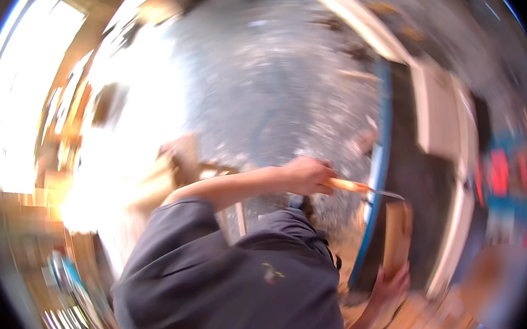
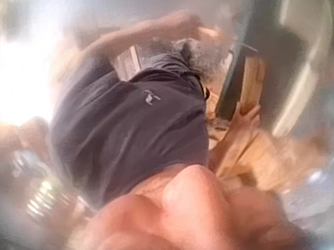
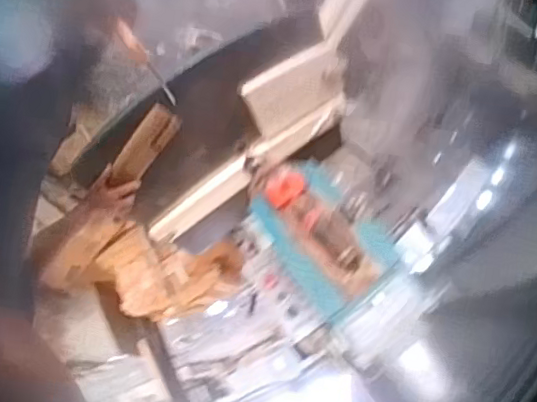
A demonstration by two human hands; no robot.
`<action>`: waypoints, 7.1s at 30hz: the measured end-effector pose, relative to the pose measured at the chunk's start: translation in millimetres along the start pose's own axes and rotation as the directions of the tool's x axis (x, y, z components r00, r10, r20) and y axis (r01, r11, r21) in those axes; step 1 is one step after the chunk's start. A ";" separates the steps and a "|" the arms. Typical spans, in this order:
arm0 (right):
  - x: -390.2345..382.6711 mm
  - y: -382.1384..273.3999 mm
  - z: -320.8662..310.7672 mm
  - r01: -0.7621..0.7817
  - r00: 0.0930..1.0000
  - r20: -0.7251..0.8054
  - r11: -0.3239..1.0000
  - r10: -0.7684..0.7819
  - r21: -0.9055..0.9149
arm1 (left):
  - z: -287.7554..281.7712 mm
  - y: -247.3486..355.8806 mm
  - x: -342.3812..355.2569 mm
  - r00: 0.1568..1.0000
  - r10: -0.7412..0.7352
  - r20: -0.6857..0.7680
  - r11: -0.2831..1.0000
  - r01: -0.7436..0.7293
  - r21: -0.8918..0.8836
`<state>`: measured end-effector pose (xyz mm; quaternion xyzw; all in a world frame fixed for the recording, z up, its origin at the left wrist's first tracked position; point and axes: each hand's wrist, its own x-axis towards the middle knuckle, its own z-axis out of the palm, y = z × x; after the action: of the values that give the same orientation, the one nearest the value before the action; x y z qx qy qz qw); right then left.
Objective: The person uses a vertical spindle moulder to shape the edges of rectangular wooden planks. They feed the wood through the machine, flip it to process different sides, and inspect the finished grooves. The person stacks the processed planks on a nearby workbench.
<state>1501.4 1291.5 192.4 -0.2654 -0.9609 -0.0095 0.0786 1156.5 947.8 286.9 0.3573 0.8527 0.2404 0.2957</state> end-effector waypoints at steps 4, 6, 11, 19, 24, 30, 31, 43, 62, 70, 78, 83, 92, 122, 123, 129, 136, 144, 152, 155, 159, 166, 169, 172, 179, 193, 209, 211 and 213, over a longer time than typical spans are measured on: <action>-27.3 34.0 -8.0 0.130 0.950 -0.264 0.980 -0.167 -0.153 | 19.0 -50.2 -54.5 0.787 -0.400 -0.469 0.901 0.246 -0.356; -28.5 13.3 -9.3 0.110 0.918 -0.360 0.979 -0.167 -0.172 | -28.9 -112.3 -88.3 0.565 -0.690 -0.452 0.661 0.236 -0.713; -29.6 26.0 -2.7 0.086 0.952 -0.278 0.981 -0.132 -0.173 | -33.2 -297.2 -329.3 -0.309 -0.814 -0.492 0.549 -0.685 -0.478; -41.7 55.8 5.1 0.027 1.000 0.009 1.000 -0.027 -0.003 | 171.5 -354.8 -502.5 -0.491 -0.862 0.126 0.355 -0.763 -0.540; 0.7 33.8 -6.8 0.050 0.996 0.069 0.992 -0.058 0.113 | 263.8 -319.9 -526.9 -0.394 -0.910 0.130 0.061 -0.437 -0.897; -9.7 46.7 -9.6 0.063 0.998 0.000 0.996 -0.064 0.055 | 274.2 -289.0 -548.4 -0.583 -0.809 0.081 -0.130 0.043 -0.991; -23.9 49.0 -13.8 0.016 1.000 -0.009 0.999 -0.016 0.040 | 257.2 -289.7 -545.8 -0.603 -0.798 -0.005 -0.141 0.194 -0.971; 8.1 50.0 -35.2 0.090 0.996 -0.032 0.983 -0.086 0.162 | 227.9 52.2 -31.8 0.500 -0.420 -0.758 0.902 0.141 -0.407; -67.9 199.4 6.1 0.149 0.962 -0.251 0.977 -0.108 0.151 | 338.5 329.2 228.0 0.741 -0.113 -0.662 0.978 0.202 0.058; -55.3 208.4 8.2 0.197 0.950 -0.277 0.967 -0.147 0.161 | 334.7 330.3 234.8 0.727 -0.088 -0.681 0.983 0.174 0.058; -42.1 198.4 6.8 0.194 0.946 -0.296 0.961 -0.131 0.195 | 328.9 319.9 242.6 0.714 -0.062 -0.698 0.983 0.163 0.080; -35.6 193.1 9.7 0.203 0.932 -0.335 0.966 -0.140 0.160 | 324.2 314.1 243.8 0.695 -0.134 -0.707 0.968 0.243 0.055; -42.8 193.9 9.7 0.227 0.934 -0.324 0.950 -0.150 0.216 | 320.7 313.1 233.2 0.697 -0.090 -0.711 0.985 0.170 0.042; -30.0 185.9 23.6 0.229 0.914 -0.374 0.962 -0.160 0.147 | 244.6 235.9 317.0 0.558 0.025 -0.830 0.986 0.121 0.111; -29.0 185.1 23.5 0.228 0.914 -0.374 0.962 -0.159 0.147 | 244.0 234.2 318.2 0.553 0.028 -0.833 0.987 0.118 0.112; -22.0 181.6 22.7 0.227 0.912 -0.380 0.963 -0.157 0.147 | 241.5 230.8 323.1 0.536 0.028 -0.844 0.986 0.124 0.111; -8.1 174.7 22.6 0.227 0.916 -0.370 0.961 -0.154 0.160 | 233.2 223.1 332.6 0.510 0.032 -0.860 0.985 0.131 0.114; 3.9 171.2 25.6 0.230 0.913 -0.381 0.956 -0.148 0.180 | 225.4 223.1 339.1 0.512 0.018 -0.859 0.984 0.145 0.107; 22.7 170.4 29.8 0.254 0.905 -0.391 0.951 -0.169 0.176 | 215.7 220.2 348.4 0.500 -0.055 -0.864 0.977 0.205 0.057; 24.7 170.0 29.6 0.256 0.906 -0.388 0.950 -0.171 0.179 | 216.5 218.7 351.2 0.476 -0.050 -0.878 0.977 0.207 0.056; 28.2 168.2 30.1 0.246 0.911 -0.375 0.956 -0.172 0.159 | 216.6 219.7 356.9 0.429 -0.071 -0.900 0.976 0.216 0.026; 29.6 165.0 34.2 0.225 0.920 -0.359 0.963 -0.160 0.148 | 212.0 223.0 358.3 0.413 -0.075 -0.908 0.970 0.240 0.029; 27.7 166.0 34.9 0.226 0.920 -0.361 0.960 -0.156 0.163 | 214.6 221.1 359.7 0.400 -0.043 -0.915 0.972 0.229 0.054; 27.1 167.2 33.1 0.237 0.916 -0.367 0.958 -0.165 0.162 | 215.2 221.3 359.2 0.425 -0.041 -0.904 0.975 0.216 0.057; 24.2 168.3 30.1 0.240 0.910 -0.381 0.958 -0.166 0.157 | 217.4 222.9 357.0 0.439 -0.026 -0.898 0.971 0.224 0.082; 11.7 174.9 28.3 0.228 0.917 -0.373 0.953 -0.141 0.200 | 223.2 230.5 348.3 0.453 0.000 -0.892 0.981 0.174 0.089; -3.6 184.4 29.1 0.259 0.910 -0.376 0.949 -0.177 0.179 | 230.9 235.9 335.5 0.501 0.015 -0.866 0.978 0.175 0.118; -5.2 185.2 27.4 0.257 0.909 -0.377 0.950 -0.176 0.176 | 231.7 238.8 333.3 0.508 0.011 -0.861 0.977 0.179 0.118; -6.2 184.8 26.3 0.259 0.907 -0.382 0.950 -0.177 0.177 | 234.2 237.8 333.5 0.468 0.040 -0.883 0.977 0.165 0.132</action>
<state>1597.4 1448.7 161.2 -0.1389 -0.9486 0.0411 0.2815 1235.9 1394.5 157.6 0.1785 0.9148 0.2926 -0.2139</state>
